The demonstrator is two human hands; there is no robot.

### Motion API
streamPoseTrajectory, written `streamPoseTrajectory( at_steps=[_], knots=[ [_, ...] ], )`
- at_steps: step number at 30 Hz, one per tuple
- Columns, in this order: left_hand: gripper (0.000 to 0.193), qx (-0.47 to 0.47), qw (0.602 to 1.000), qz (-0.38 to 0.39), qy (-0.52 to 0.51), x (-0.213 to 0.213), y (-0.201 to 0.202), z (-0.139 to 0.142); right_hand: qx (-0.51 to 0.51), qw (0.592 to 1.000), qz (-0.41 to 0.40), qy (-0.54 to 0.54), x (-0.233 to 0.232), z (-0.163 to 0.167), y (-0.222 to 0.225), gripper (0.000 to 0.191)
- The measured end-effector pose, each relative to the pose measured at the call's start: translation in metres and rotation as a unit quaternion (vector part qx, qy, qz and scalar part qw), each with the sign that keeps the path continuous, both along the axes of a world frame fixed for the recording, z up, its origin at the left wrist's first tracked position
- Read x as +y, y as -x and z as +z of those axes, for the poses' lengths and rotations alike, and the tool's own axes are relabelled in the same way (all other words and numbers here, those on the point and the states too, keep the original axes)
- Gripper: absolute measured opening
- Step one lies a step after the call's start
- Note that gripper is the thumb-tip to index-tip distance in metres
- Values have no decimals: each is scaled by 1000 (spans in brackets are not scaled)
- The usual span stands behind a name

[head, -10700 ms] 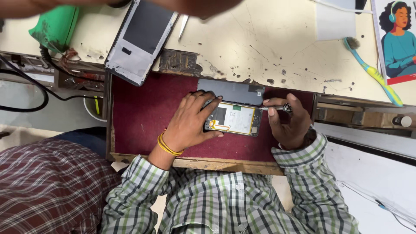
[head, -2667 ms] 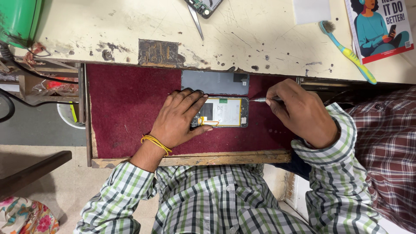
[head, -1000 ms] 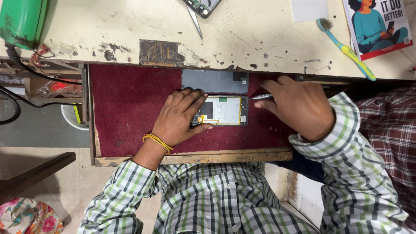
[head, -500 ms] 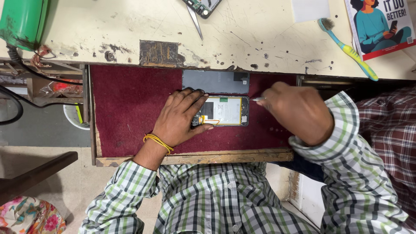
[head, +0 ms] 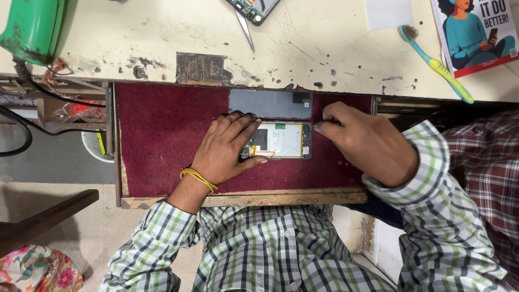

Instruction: The person repairs a disassembled smartphone on a red felt workbench, using a screwdriver to work on the internal components and battery area. They reposition the phone body, align the rear cover, press it into place, and handle the closed phone at the end.

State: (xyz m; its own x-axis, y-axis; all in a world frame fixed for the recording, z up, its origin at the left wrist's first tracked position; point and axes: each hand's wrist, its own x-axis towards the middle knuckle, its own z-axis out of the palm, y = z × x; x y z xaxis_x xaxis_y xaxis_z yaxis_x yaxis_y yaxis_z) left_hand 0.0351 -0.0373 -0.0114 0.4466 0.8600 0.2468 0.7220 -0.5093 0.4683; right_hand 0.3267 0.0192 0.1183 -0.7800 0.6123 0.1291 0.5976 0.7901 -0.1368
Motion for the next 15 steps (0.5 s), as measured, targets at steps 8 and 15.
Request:
streamPoseTrajectory(
  at_steps=[8,15],
  knots=[
    [80,-7,1000,-7,-3,0,1,1,-73,995,-64,16,-3,-5,-3,33],
    [81,-10,1000,-5,4,0,0,1,-54,995,-71,34,-3,-11,-6,27]
  ],
)
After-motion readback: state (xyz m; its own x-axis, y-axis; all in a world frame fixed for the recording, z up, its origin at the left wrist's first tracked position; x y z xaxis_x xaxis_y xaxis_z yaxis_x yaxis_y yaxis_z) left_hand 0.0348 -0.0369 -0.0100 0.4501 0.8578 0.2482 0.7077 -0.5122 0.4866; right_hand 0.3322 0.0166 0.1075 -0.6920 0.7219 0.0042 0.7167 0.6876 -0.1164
